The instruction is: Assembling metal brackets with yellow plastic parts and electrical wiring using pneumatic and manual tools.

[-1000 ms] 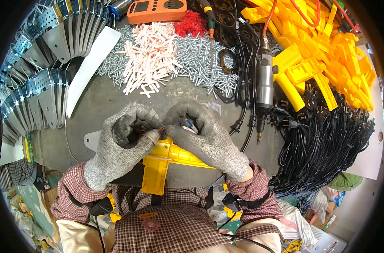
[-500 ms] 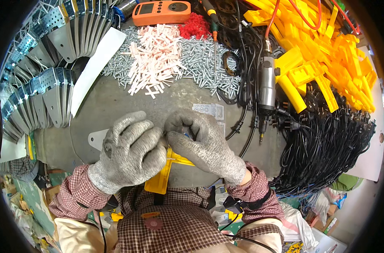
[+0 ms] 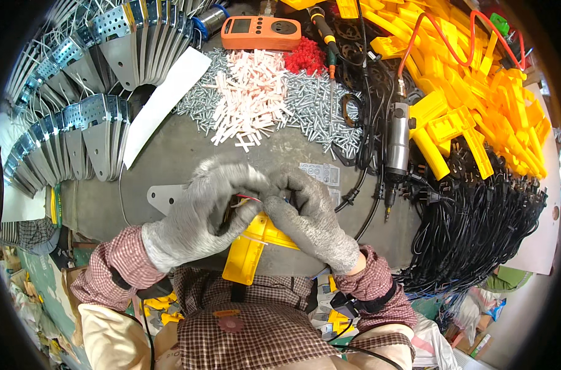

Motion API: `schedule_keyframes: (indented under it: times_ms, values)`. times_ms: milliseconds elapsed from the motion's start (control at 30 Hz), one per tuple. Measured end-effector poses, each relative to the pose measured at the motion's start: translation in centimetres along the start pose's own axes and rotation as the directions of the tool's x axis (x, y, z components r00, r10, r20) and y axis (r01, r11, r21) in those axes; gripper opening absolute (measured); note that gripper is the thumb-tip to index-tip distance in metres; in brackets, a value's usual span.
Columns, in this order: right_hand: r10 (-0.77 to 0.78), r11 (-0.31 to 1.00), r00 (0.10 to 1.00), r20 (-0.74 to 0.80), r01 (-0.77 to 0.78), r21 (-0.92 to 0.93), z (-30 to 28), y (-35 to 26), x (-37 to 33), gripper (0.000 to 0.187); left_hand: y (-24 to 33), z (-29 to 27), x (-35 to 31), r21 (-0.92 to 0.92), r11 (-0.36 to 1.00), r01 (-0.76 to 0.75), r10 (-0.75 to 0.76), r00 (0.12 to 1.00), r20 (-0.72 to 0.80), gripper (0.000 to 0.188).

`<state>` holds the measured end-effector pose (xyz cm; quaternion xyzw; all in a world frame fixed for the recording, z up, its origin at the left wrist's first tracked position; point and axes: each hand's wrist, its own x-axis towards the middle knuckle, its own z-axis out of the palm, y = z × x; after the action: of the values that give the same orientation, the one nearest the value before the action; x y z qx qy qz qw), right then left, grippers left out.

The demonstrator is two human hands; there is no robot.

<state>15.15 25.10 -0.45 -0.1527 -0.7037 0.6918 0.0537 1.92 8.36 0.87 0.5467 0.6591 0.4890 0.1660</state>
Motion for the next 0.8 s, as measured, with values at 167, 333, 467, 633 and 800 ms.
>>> schedule_keyframes:
  times_ms: [167, 333, 467, 633, 800]
  values:
    - [-0.576, 0.609, 0.802, 0.155, 0.548, -0.573, -0.4, -0.4, 0.2, 0.009, 0.4, 0.4, 0.2, -0.462, 0.842, 0.280, -0.286, 0.956, 0.058, 0.015]
    - [-0.243, 0.832, 0.970, 0.015, 0.216, -0.511, 0.5, -1.6, -0.4, 0.023, 0.7, 0.8, -0.4, 0.313, 0.942, -0.119, 0.106, 0.993, 0.058, 0.027]
    - [-0.402, 0.575, 0.907, 0.128, 0.358, -0.735, 0.1, -2.4, -1.5, 0.030, 0.8, 1.3, 0.2, -0.076, 0.989, 0.123, -0.131, 0.986, -0.103, 0.033]
    - [-0.201, 0.718, 0.975, 0.090, 0.209, -0.663, -0.3, -2.8, -1.2, 0.030, 1.3, 1.1, 0.0, 0.592, 0.748, -0.299, 0.269, 0.953, 0.142, 0.035]
    - [0.087, 0.952, 0.992, 0.091, -0.055, -0.302, -1.4, -1.7, 0.1, 0.022, 0.3, 1.4, -0.4, 0.475, 0.853, -0.216, 0.228, 0.973, 0.032, 0.024]
